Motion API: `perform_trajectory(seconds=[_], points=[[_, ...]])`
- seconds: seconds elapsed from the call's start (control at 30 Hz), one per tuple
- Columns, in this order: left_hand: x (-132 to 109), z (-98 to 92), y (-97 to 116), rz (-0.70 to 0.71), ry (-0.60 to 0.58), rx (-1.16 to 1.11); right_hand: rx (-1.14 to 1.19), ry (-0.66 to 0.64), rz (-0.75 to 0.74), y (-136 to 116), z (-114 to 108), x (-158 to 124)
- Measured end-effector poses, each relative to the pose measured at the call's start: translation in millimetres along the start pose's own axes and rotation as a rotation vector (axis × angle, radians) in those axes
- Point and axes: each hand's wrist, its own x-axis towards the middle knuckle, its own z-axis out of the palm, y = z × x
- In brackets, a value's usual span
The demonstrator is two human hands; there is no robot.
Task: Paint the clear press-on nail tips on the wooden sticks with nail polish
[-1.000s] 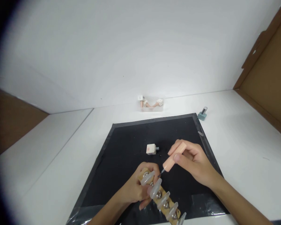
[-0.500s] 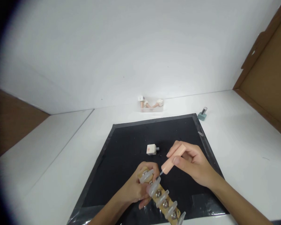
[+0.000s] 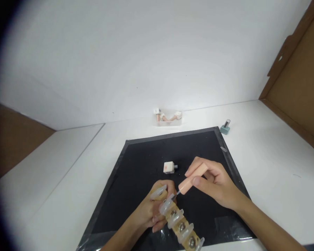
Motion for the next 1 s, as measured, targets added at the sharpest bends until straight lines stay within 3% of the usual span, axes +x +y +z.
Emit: perform_trajectory(seconds=[0.33,0.6,0.8,1.0], points=[[0,-2.4,0,0.036,-0.025,0.008,-0.056,0.052,0.029,2,-2,-1],[11,5.9,-11,-0.037,0.093,0.128,-0.097,0.417,0.127,-2,-15,14],[16,14.6,-16,-0.112,0.163,0.24,-0.115,0.4,0.168,-2,-22,14],[20,8.2,-19,-0.092,0.238,0.433,-0.142,0.404,0.163,-1,-21,14]])
